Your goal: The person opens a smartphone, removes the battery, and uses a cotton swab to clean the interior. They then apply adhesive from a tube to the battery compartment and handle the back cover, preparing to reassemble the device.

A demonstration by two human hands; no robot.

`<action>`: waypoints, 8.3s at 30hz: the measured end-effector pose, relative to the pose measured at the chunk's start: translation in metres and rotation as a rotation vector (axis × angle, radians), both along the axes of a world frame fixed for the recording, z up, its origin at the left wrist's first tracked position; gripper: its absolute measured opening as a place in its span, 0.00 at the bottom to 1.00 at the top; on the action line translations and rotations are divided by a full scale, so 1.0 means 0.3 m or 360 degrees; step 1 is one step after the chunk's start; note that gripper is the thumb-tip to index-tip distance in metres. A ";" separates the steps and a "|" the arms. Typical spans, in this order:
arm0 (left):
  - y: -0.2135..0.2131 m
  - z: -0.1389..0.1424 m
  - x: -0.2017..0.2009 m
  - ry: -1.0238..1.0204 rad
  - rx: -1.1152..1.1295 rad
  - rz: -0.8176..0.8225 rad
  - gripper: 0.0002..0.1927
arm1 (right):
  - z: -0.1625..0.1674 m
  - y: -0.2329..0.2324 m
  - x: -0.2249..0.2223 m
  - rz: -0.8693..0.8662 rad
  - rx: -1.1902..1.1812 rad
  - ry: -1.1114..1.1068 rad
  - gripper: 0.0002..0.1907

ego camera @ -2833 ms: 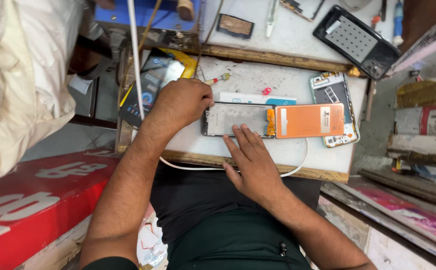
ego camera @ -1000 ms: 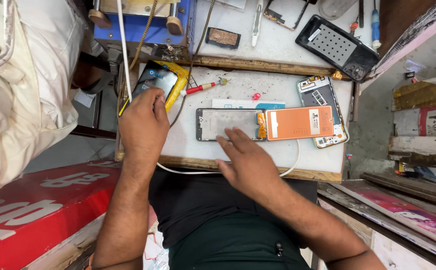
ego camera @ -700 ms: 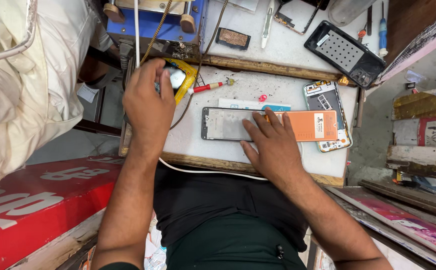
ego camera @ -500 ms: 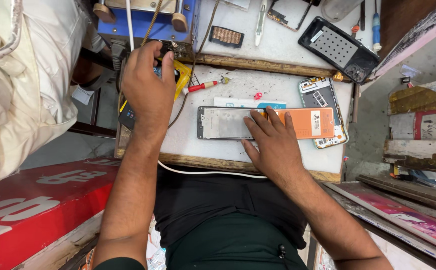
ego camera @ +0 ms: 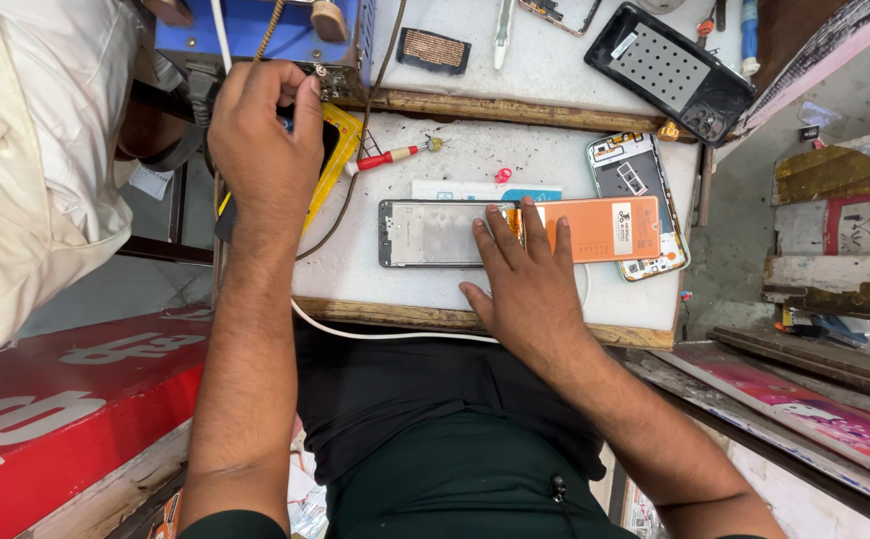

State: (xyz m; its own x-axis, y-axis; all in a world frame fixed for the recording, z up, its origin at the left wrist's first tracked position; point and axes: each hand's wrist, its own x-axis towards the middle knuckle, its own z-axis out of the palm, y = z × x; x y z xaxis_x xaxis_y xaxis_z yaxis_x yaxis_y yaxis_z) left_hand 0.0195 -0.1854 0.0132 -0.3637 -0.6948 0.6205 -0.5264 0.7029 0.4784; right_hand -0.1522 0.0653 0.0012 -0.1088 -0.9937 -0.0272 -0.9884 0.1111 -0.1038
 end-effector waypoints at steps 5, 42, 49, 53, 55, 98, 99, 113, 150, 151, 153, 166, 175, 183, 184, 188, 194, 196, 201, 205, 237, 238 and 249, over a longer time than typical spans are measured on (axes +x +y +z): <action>0.004 -0.012 0.015 0.0013 0.0041 -0.0149 0.09 | -0.002 -0.005 0.016 -0.0003 0.0061 0.0046 0.39; 0.382 -0.075 0.021 0.0045 0.0797 -0.0264 0.06 | 0.027 0.024 0.112 0.0172 -0.0035 -0.0255 0.39; 0.405 -0.098 -0.174 -0.0129 0.0686 -0.0432 0.05 | 0.018 0.013 0.132 0.0147 -0.0026 -0.0416 0.37; 0.408 -0.099 -0.240 -0.0365 0.0766 -0.0473 0.05 | 0.022 0.009 0.131 0.0123 0.0059 -0.0498 0.30; 0.414 -0.097 -0.252 -0.0394 0.0623 -0.0486 0.05 | 0.023 0.008 0.129 0.0123 0.0060 -0.0478 0.29; 0.365 -0.072 -0.141 -0.0458 0.0627 -0.0470 0.10 | 0.017 0.009 0.130 0.0153 0.0070 -0.0461 0.38; 0.364 -0.069 -0.138 -0.0480 0.0671 -0.0445 0.09 | 0.015 0.008 0.130 0.0157 0.0068 -0.0456 0.38; 0.375 -0.086 -0.273 -0.0181 0.1088 -0.0494 0.05 | 0.020 0.000 0.128 0.0147 0.0179 -0.0469 0.36; 0.385 -0.085 -0.314 -0.0479 0.1057 -0.0472 0.03 | 0.025 0.002 0.129 0.0118 0.0108 -0.0552 0.30; 0.385 -0.086 -0.313 -0.0460 0.1050 -0.0476 0.03 | 0.025 0.002 0.130 0.0125 0.0081 -0.0546 0.30; 0.385 -0.089 -0.310 -0.0455 0.1039 -0.0488 0.03 | 0.024 0.003 0.130 0.0131 0.0057 -0.0543 0.30; 0.412 -0.087 -0.323 -0.0542 0.0942 -0.0400 0.03 | 0.029 0.004 0.120 0.0099 0.0174 -0.0627 0.25; 0.406 -0.093 -0.257 -0.0412 0.0892 -0.0295 0.04 | 0.027 0.000 0.117 0.0113 0.0130 -0.0594 0.25; 0.379 -0.099 -0.174 -0.0306 0.0828 -0.0107 0.03 | 0.024 0.005 0.114 0.0128 0.0106 -0.0499 0.37; 0.373 -0.099 -0.163 -0.0299 0.0823 -0.0085 0.03 | 0.024 0.006 0.114 0.0126 0.0099 -0.0497 0.37; 0.346 -0.094 -0.111 -0.0320 0.0812 0.0011 0.04 | 0.024 0.008 0.113 0.0136 0.0106 -0.0446 0.37; 0.310 -0.090 -0.036 -0.0338 0.0838 0.0106 0.05 | 0.025 0.007 0.109 0.0136 0.0132 -0.0433 0.38; 0.297 -0.093 -0.018 -0.0311 0.1001 0.0136 0.03 | 0.026 0.006 0.108 0.0135 0.0132 -0.0424 0.38; 0.267 -0.098 0.030 0.0037 0.1156 -0.0032 0.08 | 0.028 0.003 0.109 0.0124 0.0152 -0.0418 0.38; 0.281 -0.101 0.050 -0.0022 0.1069 -0.0050 0.08 | 0.031 0.005 0.110 0.0118 0.0157 -0.0416 0.38; 0.279 -0.115 0.033 -0.0043 0.0893 -0.0019 0.06 | 0.034 0.003 0.103 0.0163 0.0163 -0.0414 0.38; 0.280 -0.112 0.038 -0.0077 0.0880 -0.0056 0.10 | 0.034 0.002 0.105 0.0161 0.0174 -0.0410 0.38; 0.248 -0.081 -0.032 -0.0515 0.0737 -0.0130 0.09 | 0.037 -0.002 0.102 0.0141 0.0145 -0.0440 0.37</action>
